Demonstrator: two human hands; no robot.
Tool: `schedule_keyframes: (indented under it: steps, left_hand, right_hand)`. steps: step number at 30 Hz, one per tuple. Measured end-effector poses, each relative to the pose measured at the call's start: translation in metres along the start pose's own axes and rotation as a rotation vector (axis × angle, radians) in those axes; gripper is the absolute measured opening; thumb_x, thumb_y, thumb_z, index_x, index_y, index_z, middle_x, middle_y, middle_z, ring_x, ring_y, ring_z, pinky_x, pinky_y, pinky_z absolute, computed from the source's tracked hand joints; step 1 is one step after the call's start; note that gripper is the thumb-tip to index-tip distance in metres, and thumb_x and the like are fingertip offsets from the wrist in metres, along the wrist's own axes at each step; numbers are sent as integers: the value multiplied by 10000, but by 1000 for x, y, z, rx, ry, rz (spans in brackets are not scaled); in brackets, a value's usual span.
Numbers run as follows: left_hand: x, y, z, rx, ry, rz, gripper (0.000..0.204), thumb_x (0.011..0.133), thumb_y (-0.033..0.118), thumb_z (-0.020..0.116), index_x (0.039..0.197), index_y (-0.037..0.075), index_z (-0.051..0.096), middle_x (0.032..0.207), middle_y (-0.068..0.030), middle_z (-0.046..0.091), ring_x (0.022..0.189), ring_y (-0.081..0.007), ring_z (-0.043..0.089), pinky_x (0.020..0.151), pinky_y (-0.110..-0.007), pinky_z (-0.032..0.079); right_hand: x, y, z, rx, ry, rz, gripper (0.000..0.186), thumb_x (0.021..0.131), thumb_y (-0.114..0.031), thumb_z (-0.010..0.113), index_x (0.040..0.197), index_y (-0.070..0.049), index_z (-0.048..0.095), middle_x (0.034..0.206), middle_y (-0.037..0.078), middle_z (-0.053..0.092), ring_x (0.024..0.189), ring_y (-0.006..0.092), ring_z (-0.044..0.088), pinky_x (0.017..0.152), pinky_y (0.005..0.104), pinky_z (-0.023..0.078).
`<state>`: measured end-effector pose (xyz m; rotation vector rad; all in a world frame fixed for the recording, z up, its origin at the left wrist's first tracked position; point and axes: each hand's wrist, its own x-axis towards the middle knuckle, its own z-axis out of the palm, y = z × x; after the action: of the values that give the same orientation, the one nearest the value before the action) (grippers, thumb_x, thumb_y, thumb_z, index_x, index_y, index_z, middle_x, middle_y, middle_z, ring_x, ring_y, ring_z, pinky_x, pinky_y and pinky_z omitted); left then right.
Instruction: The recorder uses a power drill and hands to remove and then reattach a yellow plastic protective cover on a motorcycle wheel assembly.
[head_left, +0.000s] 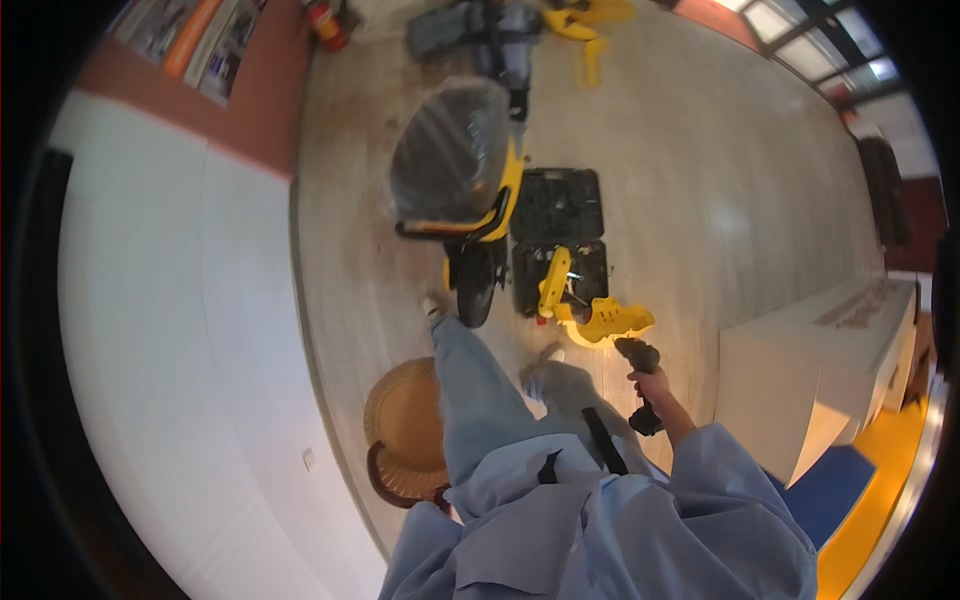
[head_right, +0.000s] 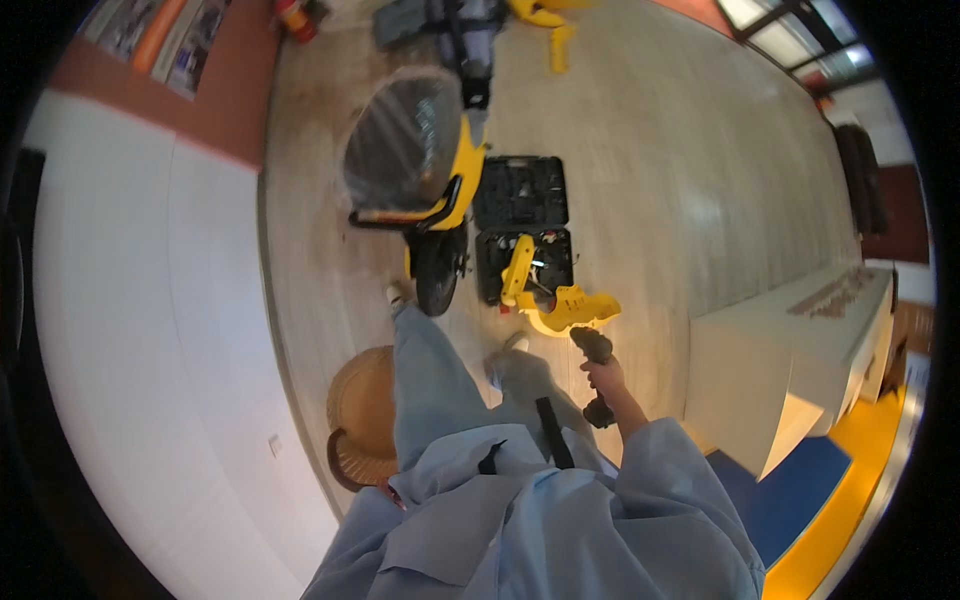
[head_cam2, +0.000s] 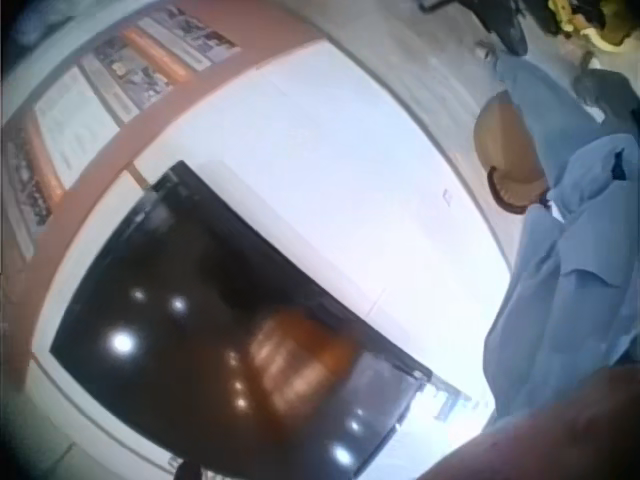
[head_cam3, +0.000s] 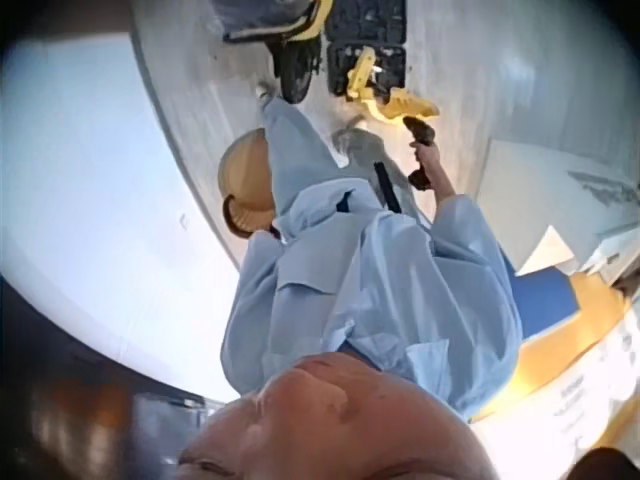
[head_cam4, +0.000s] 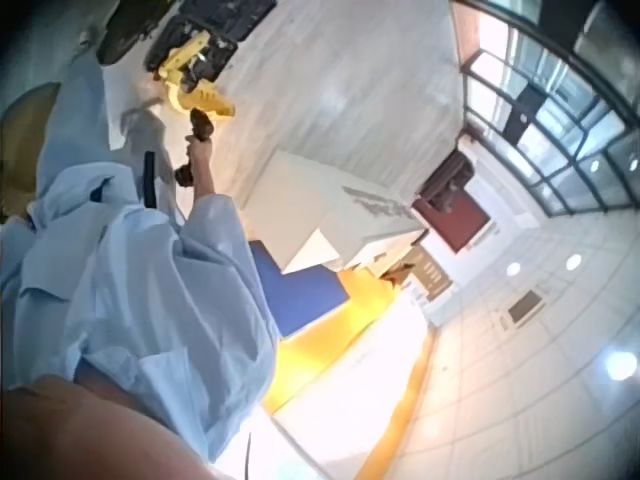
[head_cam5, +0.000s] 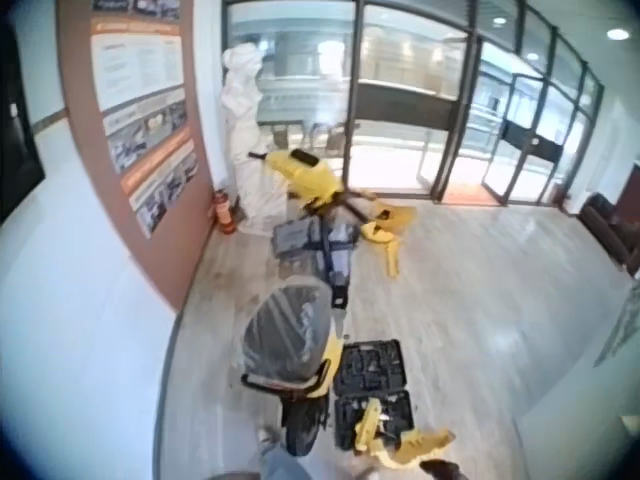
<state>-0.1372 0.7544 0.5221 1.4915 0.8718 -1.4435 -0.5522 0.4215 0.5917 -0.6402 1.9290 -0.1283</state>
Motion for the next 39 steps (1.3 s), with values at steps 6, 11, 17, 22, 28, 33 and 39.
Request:
schedule_keyframes:
  steps: [6,11,17,22,28,33,39]
  left_hand:
    - [1,-161,-89,-286,-110,-186,561,727,106,694,1247,18,504,1055,-162,637,1005,-256,608,872,-418,497]
    - [17,-301,-133,-220,264,248,643,759,200,697,1344,70,465,1124,-162,619,1090,-307,577,942,-473,452]
    - [45,-283,-48,-112,228,241,645,752,206,705,1335,65,467,1131,-164,614,1093,-312,573,940,-476,453]
    - [83,-274,-15,33,240,278,646,747,211,712,1327,61,469,1136,-166,609,1095,-315,570,937,-479,454]
    - [180,-223,-5,342,168,400,648,740,217,721,1317,57,472,1142,-167,604,1098,-319,566,935,-482,455]
    - [238,-180,21,650,31,494,650,735,222,728,1309,53,474,1148,-169,600,1100,-323,563,932,-485,455]
    - [284,-130,61,1044,-166,603,653,729,228,737,1300,48,477,1154,-170,595,1103,-327,559,930,-488,457]
  right_hand:
    - [13,-24,26,9,-48,21,300,758,-65,692,1047,-69,614,671,9,546,534,115,525,489,270,446]
    - [13,-52,102,-118,-113,73,269,759,-71,705,1003,-62,594,679,28,559,513,122,518,480,273,439]
    - [52,-49,141,-112,-100,154,209,779,-66,692,953,-70,578,674,14,534,550,123,533,490,272,430]
    - [114,-28,199,-107,-254,83,101,815,-130,660,860,-69,593,665,25,552,550,137,521,514,269,408]
    - [193,21,255,85,-300,232,144,821,-129,655,929,-65,583,676,35,555,564,136,512,528,264,414]
    - [236,61,272,244,-335,360,149,832,-124,657,925,-64,558,692,31,542,566,125,510,518,256,431]
    - [240,77,284,398,-328,377,106,825,-108,646,881,-53,576,674,35,538,539,131,497,509,283,419]
